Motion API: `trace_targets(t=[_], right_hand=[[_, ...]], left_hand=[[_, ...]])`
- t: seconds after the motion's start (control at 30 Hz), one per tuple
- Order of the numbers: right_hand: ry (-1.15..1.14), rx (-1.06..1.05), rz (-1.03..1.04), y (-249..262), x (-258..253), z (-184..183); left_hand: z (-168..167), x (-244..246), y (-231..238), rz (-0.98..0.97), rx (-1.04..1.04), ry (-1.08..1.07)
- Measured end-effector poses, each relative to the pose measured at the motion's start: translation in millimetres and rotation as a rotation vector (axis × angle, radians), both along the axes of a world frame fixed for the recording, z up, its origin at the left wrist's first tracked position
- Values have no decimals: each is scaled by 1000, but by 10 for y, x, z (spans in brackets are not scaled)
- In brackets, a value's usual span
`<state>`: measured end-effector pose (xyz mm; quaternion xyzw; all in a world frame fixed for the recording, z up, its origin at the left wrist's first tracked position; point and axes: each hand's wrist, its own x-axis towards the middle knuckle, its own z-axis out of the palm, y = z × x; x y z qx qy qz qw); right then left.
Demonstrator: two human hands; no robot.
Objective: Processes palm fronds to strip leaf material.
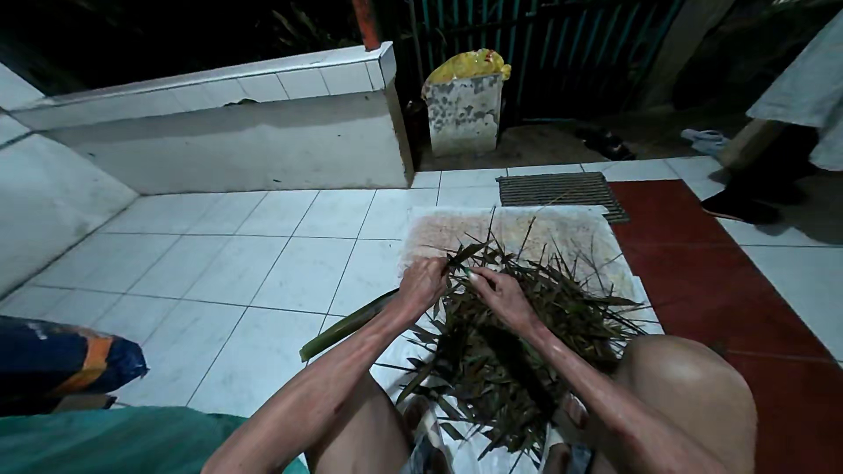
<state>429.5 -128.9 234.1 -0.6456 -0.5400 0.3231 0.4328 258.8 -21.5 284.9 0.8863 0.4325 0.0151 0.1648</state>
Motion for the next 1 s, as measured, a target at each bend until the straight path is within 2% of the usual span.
trace_targets(t=[0.33,1.0], right_hand=[[-21,-27,-27,14,-41,-8],[-24,-107,-97,37,-51,-37]], left_hand=[[75,88,-122,40,100,126],[98,145,-177,19,84,183]])
